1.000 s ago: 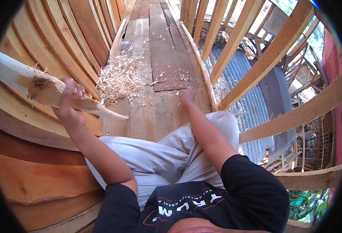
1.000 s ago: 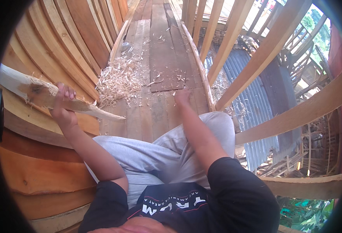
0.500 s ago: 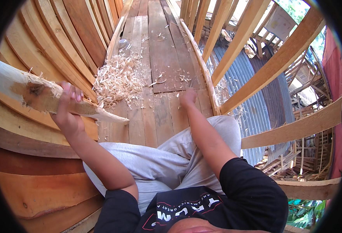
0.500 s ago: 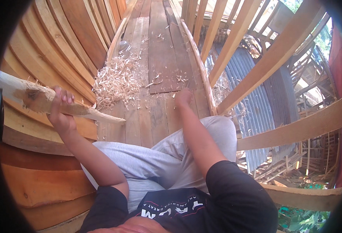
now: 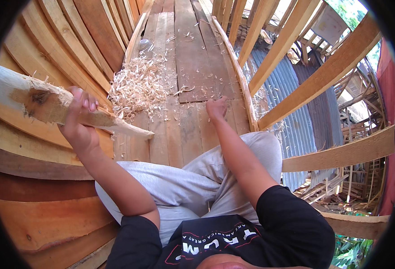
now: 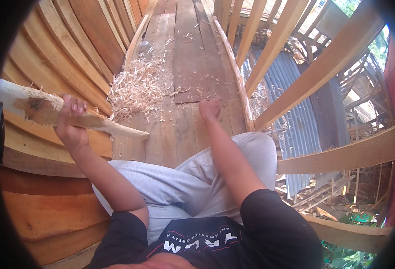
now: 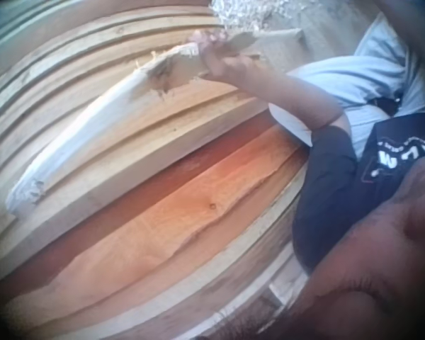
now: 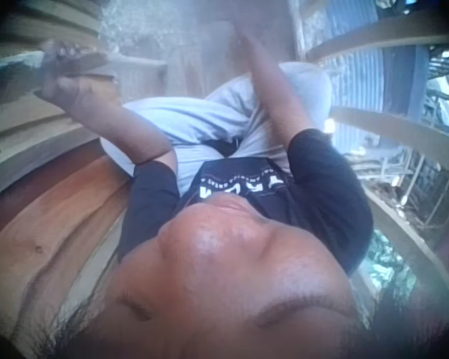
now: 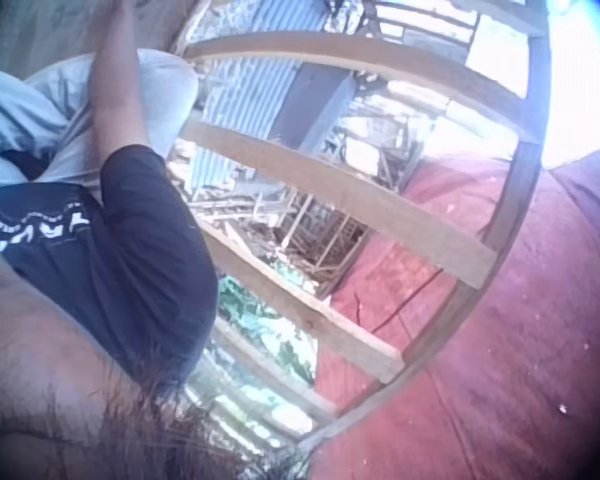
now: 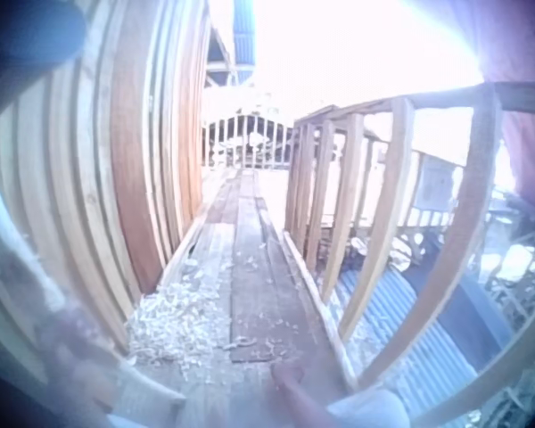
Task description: The person sits on a wooden floor and uses a knife to carve a long, curved piece of wood. They hold the wood with one hand and shave off thin layers with the other, creating wood shavings that accumulate on the floor.
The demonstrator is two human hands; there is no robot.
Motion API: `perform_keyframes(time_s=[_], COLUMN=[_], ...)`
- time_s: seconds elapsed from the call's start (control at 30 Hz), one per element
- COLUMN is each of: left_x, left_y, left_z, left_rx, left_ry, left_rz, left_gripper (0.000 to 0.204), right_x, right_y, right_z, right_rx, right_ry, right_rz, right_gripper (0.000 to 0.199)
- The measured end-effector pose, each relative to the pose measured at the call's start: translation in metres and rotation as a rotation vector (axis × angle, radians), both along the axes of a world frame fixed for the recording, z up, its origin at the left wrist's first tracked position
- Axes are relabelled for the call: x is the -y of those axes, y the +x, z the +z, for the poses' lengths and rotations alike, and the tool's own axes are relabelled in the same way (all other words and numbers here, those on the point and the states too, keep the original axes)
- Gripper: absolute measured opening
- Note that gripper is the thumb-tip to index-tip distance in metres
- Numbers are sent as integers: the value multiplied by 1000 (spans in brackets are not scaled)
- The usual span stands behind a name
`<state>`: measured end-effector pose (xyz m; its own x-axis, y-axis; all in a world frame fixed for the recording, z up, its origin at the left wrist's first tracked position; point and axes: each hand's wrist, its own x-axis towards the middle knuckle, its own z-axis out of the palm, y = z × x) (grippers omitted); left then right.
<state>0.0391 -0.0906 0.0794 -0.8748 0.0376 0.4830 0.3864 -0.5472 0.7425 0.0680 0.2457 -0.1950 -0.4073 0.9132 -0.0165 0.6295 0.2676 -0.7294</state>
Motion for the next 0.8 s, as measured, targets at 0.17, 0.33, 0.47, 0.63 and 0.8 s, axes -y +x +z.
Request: perform_keyframes(time_s=[0.17, 0.33, 0.47, 0.63, 0.8], left_x=[-2, 1, 3, 3, 2], left_y=[3, 5, 3, 2, 11], left_z=[1, 1, 1, -1, 7], left_rx=[-4, -19, -12, -38, -35], left_ry=[-4, -4, 12, 15, -67], left_rz=[16, 18, 39, 10, 24], left_gripper=[22, 21, 20, 20, 15], right_x=[17, 43, 46, 34, 50], right_y=[-5, -8, -8, 6, 26], right_z=[-2, -6, -4, 3, 6], right_rx=[196, 55, -193, 77, 298], right_ry=[-39, -49, -47, 55, -135], right_rz=[128, 736, 678, 134, 558], right_gripper=[51, 55, 48, 50, 64])
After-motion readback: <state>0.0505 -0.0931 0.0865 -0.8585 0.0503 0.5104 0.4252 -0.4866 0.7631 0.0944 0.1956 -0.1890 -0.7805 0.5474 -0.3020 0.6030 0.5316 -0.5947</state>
